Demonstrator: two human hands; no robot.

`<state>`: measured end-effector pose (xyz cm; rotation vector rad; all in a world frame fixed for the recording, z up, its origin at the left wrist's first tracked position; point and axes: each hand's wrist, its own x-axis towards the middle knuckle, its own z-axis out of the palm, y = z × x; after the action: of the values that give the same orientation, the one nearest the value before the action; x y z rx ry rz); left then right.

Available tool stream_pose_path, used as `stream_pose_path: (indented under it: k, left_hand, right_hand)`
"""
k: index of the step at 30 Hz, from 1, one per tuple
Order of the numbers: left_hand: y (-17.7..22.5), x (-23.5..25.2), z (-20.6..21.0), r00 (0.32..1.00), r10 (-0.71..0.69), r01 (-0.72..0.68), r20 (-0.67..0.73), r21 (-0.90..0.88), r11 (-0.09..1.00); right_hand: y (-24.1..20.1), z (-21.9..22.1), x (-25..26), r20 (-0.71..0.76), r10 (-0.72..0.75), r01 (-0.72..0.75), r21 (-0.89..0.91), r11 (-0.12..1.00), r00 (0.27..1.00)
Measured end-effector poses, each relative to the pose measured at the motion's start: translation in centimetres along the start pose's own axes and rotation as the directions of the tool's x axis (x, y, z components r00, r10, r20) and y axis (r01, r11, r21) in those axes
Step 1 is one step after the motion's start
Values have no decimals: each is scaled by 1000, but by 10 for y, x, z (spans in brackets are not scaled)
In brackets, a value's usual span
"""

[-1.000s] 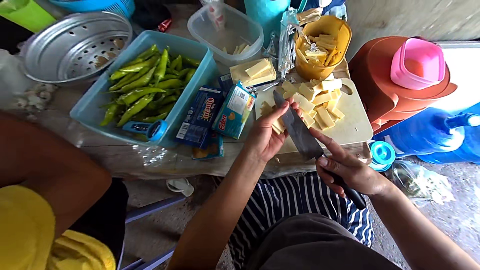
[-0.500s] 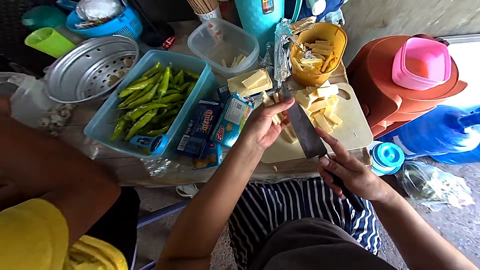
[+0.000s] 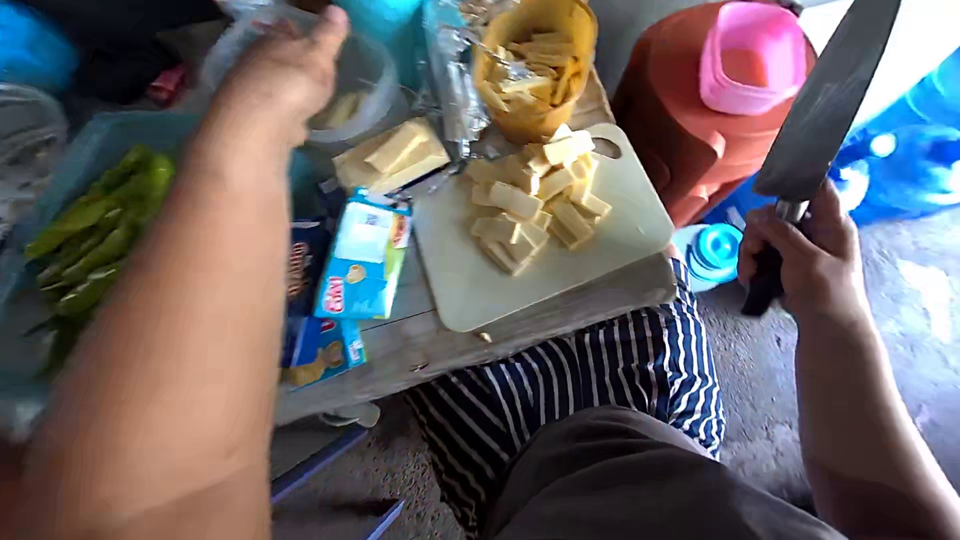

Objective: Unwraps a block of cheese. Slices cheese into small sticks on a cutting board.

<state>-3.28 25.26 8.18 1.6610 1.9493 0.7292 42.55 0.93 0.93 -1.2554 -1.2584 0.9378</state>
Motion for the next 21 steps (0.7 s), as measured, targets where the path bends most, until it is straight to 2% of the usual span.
stream_pose_path:
  k: [1,3,6,8,10,12,14,18,21]
  left_hand:
    - [-1,-4,-1,997,79,-79,-4,25,997]
    - [0,-20,-1,973,226,-224,-42,51,973]
    - [1,-53,1,926,374,-369,-50,86,925]
    - [-2,-71,5,878,475,-472,-60,51,880]
    - [-6,-85,7,853,520,-519,-40,33,854]
    - [-9,-101,6,852,524,-522,-13,55,851]
    - [-13,-114,6,850,527,-526,-3,41,849]
    - [-26,-131,13,835,550,-547,-8,-113,829]
    - [-12,-152,17,873,487,-480,25,-131,868]
  right_hand:
    - [11,-14,4,-39,-18,13,-108,994,999]
    - [39,-42,12,-58,35,-53,-342,938,998]
    - [81,-83,31,144,246,-126,-559,819,959]
    - [100,-97,48,280,373,-108,-655,748,885]
    - [119,-105,69,353,462,-69,-730,679,813]
    - [144,-112,83,396,528,-78,-741,667,751]
    - [165,-116,89,405,591,-177,-702,689,697]
    - [190,-122,93,383,687,-399,-599,694,618]
    - [198,-124,100,358,745,-471,-602,645,563]
